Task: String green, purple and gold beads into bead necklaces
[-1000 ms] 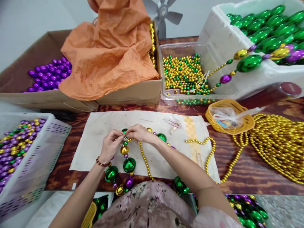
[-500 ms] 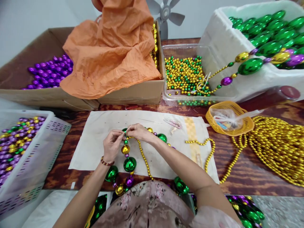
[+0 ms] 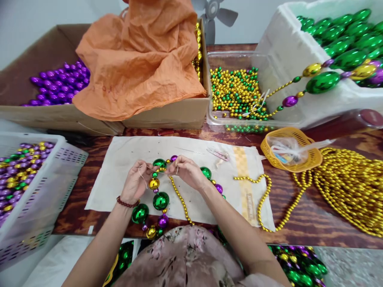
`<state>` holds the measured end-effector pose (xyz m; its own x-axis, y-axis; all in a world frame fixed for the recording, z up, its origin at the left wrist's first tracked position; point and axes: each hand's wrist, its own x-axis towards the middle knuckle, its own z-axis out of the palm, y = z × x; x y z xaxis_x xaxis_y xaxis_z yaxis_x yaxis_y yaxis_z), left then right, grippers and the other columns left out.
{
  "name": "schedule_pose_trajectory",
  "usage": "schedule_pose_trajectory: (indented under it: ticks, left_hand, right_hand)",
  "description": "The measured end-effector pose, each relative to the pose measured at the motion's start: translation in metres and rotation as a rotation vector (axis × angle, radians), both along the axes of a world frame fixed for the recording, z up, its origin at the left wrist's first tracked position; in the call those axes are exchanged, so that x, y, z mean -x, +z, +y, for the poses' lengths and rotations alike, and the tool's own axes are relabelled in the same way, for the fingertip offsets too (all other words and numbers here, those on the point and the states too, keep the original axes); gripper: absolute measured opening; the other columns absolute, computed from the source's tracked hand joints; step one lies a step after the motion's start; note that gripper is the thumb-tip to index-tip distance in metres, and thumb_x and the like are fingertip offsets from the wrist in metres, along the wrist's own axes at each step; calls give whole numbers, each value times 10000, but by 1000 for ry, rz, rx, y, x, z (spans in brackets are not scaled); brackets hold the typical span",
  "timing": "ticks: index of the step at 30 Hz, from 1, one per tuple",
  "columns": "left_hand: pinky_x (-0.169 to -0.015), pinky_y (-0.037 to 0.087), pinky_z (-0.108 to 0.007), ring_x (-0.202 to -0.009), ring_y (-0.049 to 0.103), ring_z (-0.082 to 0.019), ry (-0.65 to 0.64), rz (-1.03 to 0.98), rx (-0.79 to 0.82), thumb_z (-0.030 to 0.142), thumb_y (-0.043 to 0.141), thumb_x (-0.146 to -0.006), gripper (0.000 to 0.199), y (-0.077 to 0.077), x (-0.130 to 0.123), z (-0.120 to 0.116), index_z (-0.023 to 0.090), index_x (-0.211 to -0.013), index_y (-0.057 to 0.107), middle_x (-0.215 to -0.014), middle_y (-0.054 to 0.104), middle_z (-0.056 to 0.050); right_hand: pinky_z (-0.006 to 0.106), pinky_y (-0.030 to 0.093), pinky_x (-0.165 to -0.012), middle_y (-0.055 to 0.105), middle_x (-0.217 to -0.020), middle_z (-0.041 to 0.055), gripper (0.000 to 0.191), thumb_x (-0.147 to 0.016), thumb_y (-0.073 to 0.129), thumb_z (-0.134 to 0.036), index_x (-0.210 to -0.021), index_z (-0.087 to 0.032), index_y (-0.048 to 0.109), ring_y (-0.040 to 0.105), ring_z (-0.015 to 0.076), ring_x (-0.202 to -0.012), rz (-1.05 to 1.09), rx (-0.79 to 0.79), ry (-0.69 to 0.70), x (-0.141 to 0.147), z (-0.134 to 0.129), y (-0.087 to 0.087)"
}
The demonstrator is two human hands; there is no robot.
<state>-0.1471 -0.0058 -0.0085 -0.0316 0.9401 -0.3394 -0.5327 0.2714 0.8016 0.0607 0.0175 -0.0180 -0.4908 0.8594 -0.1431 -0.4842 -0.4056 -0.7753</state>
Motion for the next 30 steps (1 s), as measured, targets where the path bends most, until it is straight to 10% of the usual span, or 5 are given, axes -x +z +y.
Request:
schedule_pose_trajectory:
  ticks: [14,22,30]
  left_hand:
    - [-506,444,-225,-485,588,-116,-539,360,57,426,883,-652,393,24,16,26,173,-731,594,-550,641,12]
    - [-474,413,-189,-448,561,-91,-463,319,207,399,949,-540,509,20,17,28,172,-784,564,-535,626,41]
    - [-582,467,-215,-542,603,-102,-462,322,39,436,892,-651,392,12,20,16,151,-794,665,-588,658,9]
  right_hand:
    - [252,448,-580,664,-710,-7,117,-856,639,-267,-810,-187,566,570,113,-599,-211,-173,268,-1,14,7]
    - [274,554,-669,733,-805,45,162,-837,730,-294,-831,-167,629,719,182,-830,-33,-33,274,-5,1,0]
    - [259,522,-725,746,-837,42,61,-813,656,-217,-794,-166,628,684,152,-811,-199,-90,49,40,48,13]
